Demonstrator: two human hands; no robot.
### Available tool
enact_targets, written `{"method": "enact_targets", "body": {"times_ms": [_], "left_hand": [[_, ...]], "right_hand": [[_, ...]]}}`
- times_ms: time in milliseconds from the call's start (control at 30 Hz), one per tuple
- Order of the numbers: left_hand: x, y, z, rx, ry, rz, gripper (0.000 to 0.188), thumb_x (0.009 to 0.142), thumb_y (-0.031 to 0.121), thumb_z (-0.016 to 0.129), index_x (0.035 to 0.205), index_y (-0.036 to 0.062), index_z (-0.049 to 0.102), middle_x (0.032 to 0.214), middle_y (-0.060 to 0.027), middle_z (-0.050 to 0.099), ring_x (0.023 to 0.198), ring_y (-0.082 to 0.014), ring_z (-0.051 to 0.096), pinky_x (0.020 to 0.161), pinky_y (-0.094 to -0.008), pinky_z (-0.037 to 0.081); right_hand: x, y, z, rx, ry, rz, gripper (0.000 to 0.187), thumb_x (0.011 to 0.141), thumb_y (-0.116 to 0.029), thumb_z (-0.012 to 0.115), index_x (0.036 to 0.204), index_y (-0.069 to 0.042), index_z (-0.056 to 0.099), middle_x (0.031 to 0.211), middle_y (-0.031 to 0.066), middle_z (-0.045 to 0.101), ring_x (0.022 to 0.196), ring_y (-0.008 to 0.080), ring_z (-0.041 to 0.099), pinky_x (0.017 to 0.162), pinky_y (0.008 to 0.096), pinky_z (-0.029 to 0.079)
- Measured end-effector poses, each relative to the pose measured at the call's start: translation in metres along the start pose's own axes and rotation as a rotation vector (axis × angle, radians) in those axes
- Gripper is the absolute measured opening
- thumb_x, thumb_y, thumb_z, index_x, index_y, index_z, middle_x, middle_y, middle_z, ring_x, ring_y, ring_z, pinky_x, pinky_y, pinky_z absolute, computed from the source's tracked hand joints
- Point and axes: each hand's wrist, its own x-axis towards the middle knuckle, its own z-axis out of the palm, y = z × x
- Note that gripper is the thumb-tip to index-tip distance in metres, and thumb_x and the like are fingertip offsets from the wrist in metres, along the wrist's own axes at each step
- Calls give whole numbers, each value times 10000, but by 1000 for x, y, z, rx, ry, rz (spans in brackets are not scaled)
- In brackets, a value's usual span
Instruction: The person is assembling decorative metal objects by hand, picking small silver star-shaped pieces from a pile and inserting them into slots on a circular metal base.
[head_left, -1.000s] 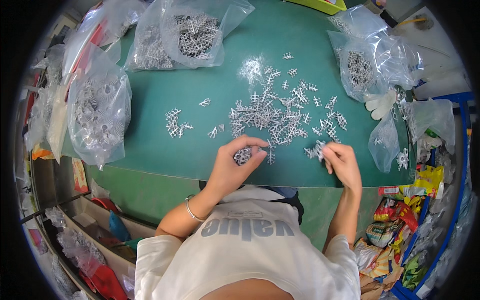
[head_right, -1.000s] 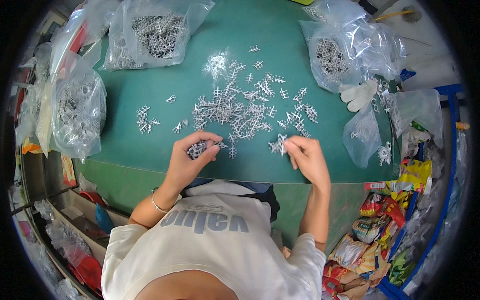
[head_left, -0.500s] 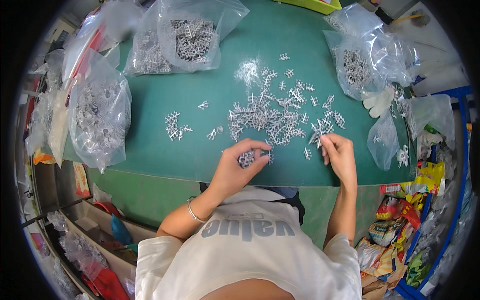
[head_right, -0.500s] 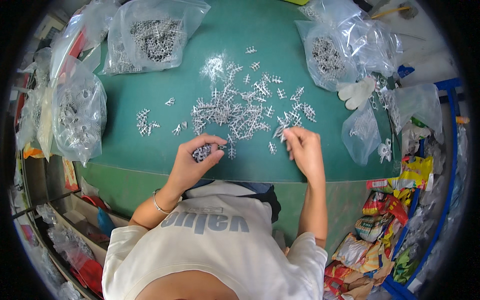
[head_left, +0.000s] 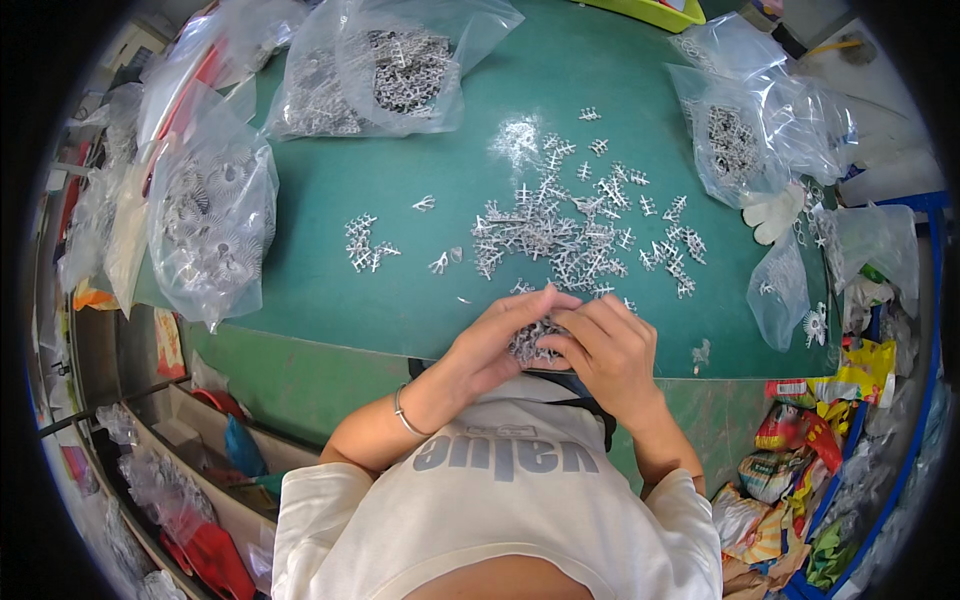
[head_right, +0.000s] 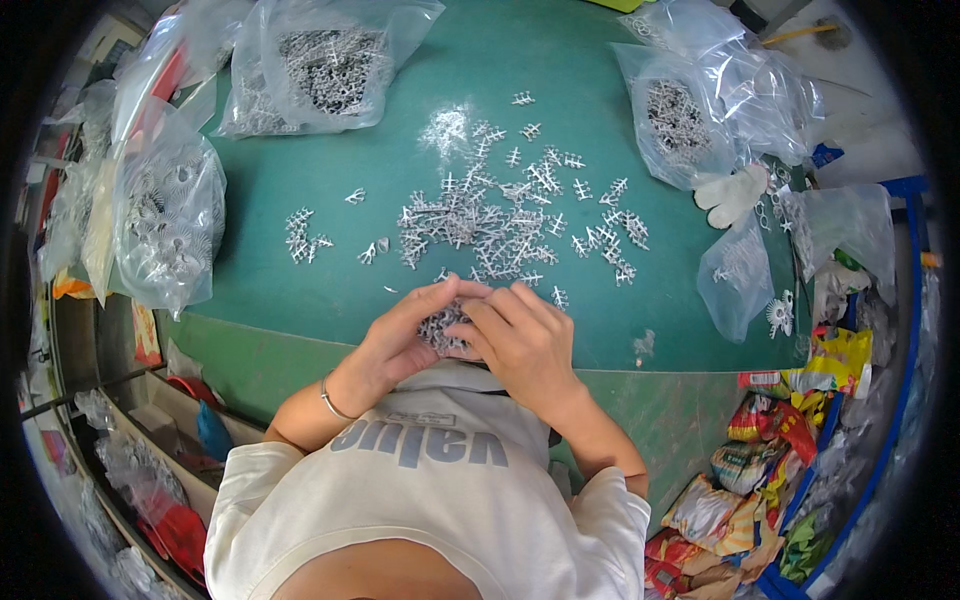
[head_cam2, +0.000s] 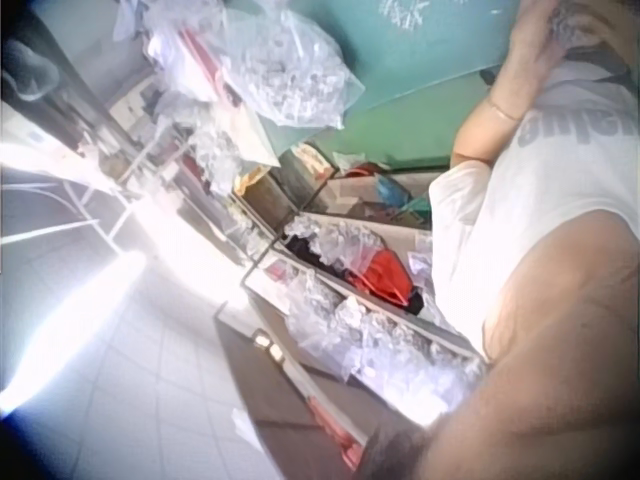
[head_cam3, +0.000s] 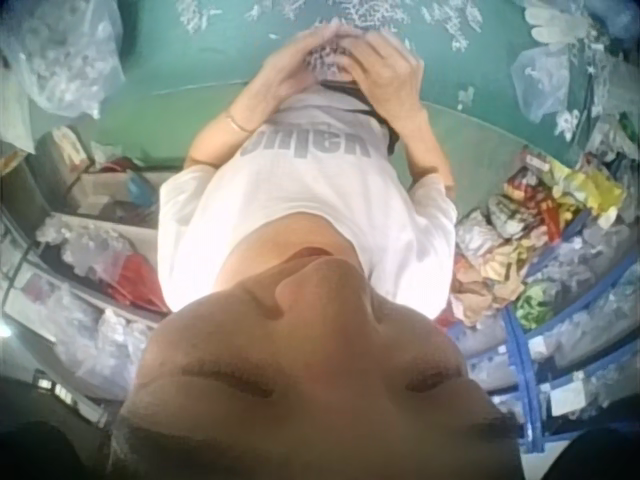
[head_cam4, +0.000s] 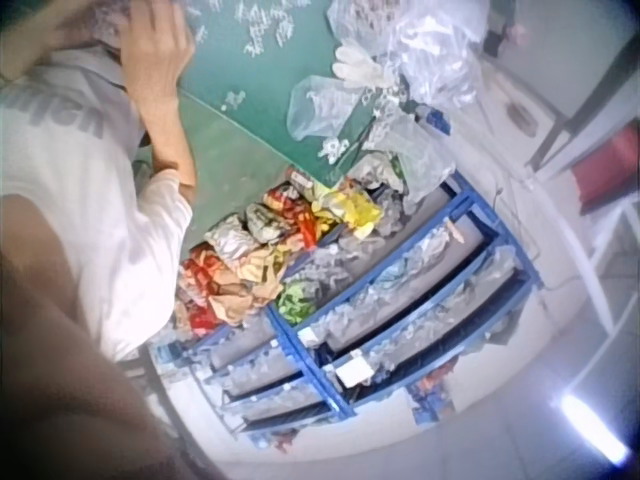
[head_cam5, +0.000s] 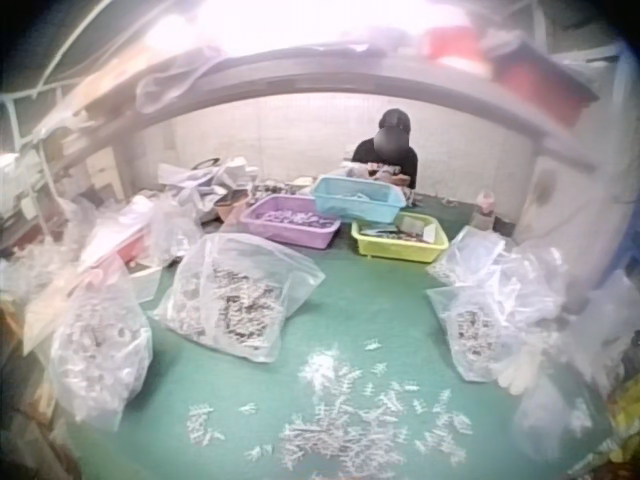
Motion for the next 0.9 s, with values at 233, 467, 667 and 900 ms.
{"method": "enact_targets", "body": {"times_ms": [233,467,667,900], "left_hand": [[-8,16,-17,67,81,287,252,856,43,526,1102,28,580,1064,-144,613,914,-224,601,660,-340,531],[-13,32,-19,164,176,380,269,850,29,523,1113,-12,564,986,-120,618,859,-199,587,629,-306,524],[-15,50,-18,342,230,586,263,845,14,521,1102,-33,557,914,-109,608,810,-181,585,597,-283,523],[-12,88,3,416,221,732,256,861,44,538,1106,-27,551,902,-89,598,808,-164,589,592,-276,529]], "right_hand": [[26,59,-10,-122,130,246,76,752,-18,650,825,2,648,785,84,615,717,267,550,646,350,448],[32,67,6,-260,-80,77,248,750,-56,660,990,-12,613,1076,126,536,1012,317,490,839,393,409],[49,56,10,2,-140,73,272,744,-89,676,991,0,605,1083,139,538,1041,327,482,869,422,396],[75,44,61,-176,-132,-147,243,731,-148,685,910,4,621,1068,114,541,1025,287,471,837,397,376]]}}
